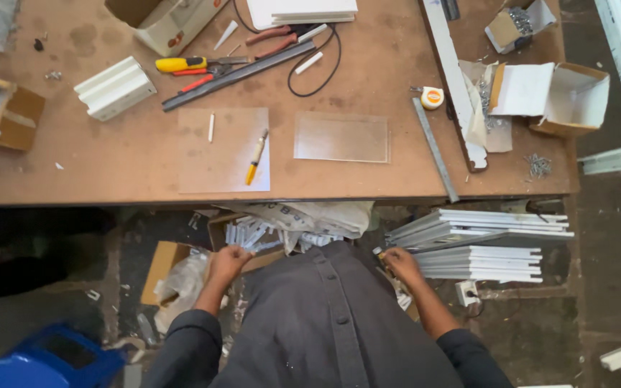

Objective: The person measures a transparent plastic sheet with a tape measure and marks it with a white marker. They then use a metal ruler and a utility knife to score and cut the sheet into smaller pieces. The cut pieces are placed on the workbench.

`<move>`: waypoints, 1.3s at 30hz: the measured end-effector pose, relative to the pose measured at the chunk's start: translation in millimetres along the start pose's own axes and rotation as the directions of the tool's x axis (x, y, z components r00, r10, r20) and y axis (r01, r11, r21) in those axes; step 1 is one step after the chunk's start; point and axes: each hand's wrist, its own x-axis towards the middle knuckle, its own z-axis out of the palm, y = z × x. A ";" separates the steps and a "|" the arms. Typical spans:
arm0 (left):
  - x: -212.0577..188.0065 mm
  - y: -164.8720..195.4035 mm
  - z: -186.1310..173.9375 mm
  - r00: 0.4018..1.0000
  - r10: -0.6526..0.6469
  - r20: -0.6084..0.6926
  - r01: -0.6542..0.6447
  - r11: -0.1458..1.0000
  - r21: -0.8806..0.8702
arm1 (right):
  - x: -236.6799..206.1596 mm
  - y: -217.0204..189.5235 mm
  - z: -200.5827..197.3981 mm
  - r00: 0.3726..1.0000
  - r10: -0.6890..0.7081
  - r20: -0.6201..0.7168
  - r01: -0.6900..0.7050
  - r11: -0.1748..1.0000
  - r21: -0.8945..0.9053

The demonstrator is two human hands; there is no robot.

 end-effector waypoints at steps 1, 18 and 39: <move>5.9 -1.8 -11.5 0.993 0.037 -0.109 -0.040 0.999 -0.026 | -8.0 -3.3 13.8 0.992 -0.126 -0.023 0.126 0.992 -0.002; 18.6 -38.1 -64.1 0.956 0.108 0.271 -0.134 0.988 0.079 | -146.6 38.0 106.0 0.962 0.094 -0.255 -0.109 0.993 -0.042; -30.3 -73.6 -47.1 0.949 0.235 0.213 -0.284 0.927 0.244 | -139.9 16.3 121.8 0.962 -0.171 -0.215 0.132 0.974 -0.183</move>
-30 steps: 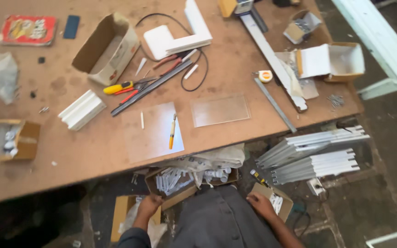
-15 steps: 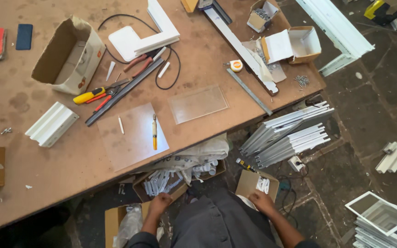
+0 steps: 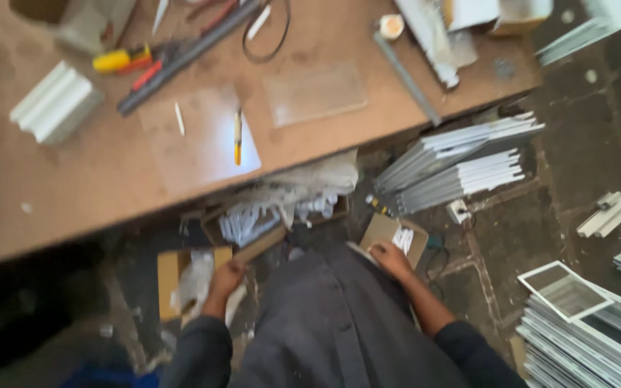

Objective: The person measures a transparent plastic sheet with a tape measure and marks it with a white marker. They then use a metal ruler and a utility knife to score and cut the sheet into smaller pieces. The cut pieces are placed on the workbench.

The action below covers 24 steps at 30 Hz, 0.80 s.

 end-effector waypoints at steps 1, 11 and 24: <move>-0.1 -2.3 1.4 0.999 -0.035 -0.018 0.034 0.997 -0.065 | -3.4 4.6 1.2 1.000 0.027 0.016 -0.028 0.999 0.025; 8.7 17.3 7.0 0.990 -0.110 -0.086 0.087 0.968 -0.234 | -12.6 16.9 -0.1 0.993 0.113 -0.026 -0.113 0.994 -0.002; 122.1 86.5 -79.4 0.718 -0.105 -0.688 -0.273 0.867 -0.417 | -2.1 41.3 8.4 0.995 0.089 -0.039 -0.083 0.987 0.138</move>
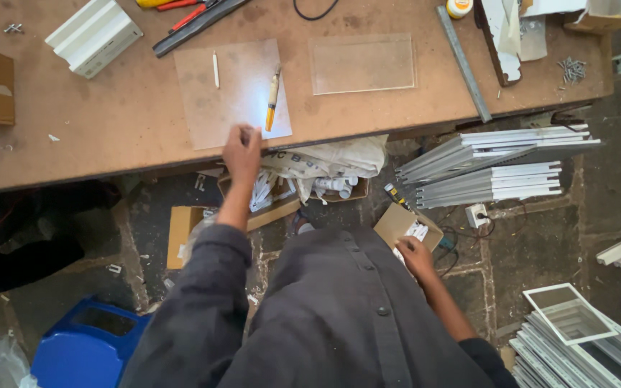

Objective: The person measures a transparent plastic sheet with a tape measure and marks it with a white marker. They then use a metal ruler and a utility knife to score and cut the sheet into smaller pieces. The cut pieces are placed on the workbench.

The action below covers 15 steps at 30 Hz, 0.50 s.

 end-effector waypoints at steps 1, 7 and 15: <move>14.7 2.0 1.6 0.999 -0.014 -0.041 0.013 0.999 -0.030 | -1.2 3.2 -0.9 1.000 -0.016 -0.011 0.016 1.000 -0.004; 54.9 16.9 10.2 0.989 -0.100 0.109 0.077 0.978 0.195 | -7.6 23.1 -19.6 0.989 0.144 -0.013 -0.142 0.985 0.094; 39.6 31.0 45.0 0.953 -0.262 0.150 0.181 0.894 0.411 | -13.8 51.6 -37.8 0.984 0.176 -0.034 -0.170 0.976 0.135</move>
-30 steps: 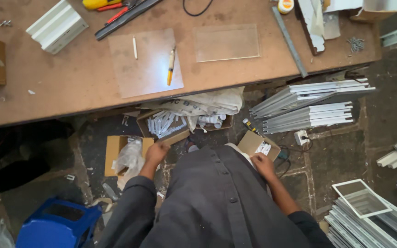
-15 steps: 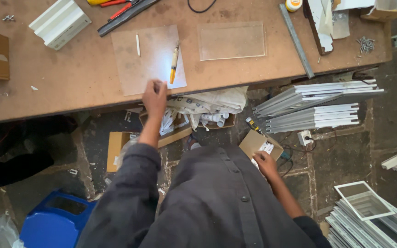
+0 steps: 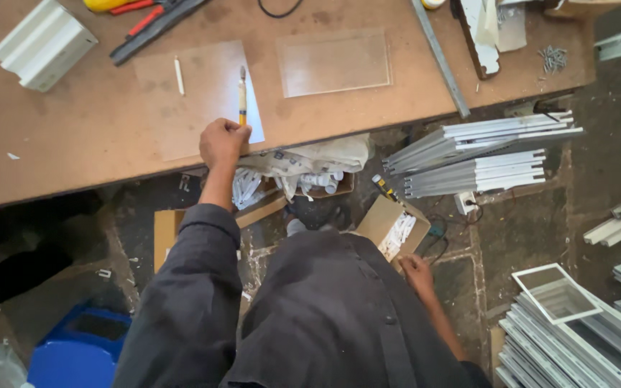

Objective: The person measures a transparent plastic sheet with a tape measure and marks it with a white marker. They then use a metal ruler and a utility knife to score and cut the sheet into smaller pieces. The cut pieces are placed on the workbench.

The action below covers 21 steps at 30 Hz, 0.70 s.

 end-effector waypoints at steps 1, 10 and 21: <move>-0.1 -0.5 4.4 1.000 -0.007 -0.009 0.007 1.000 0.013 | 1.3 3.8 -2.9 1.000 -0.005 -0.005 0.005 1.000 0.013; -29.4 12.1 57.2 0.956 -0.048 0.288 0.224 0.753 -0.619 | 66.4 0.3 -46.7 0.955 -0.269 0.121 0.266 0.963 0.039; -194.8 102.5 177.9 0.765 0.128 0.631 0.481 0.537 -0.693 | 202.5 -132.8 -79.1 0.837 -0.298 0.459 0.160 0.935 0.315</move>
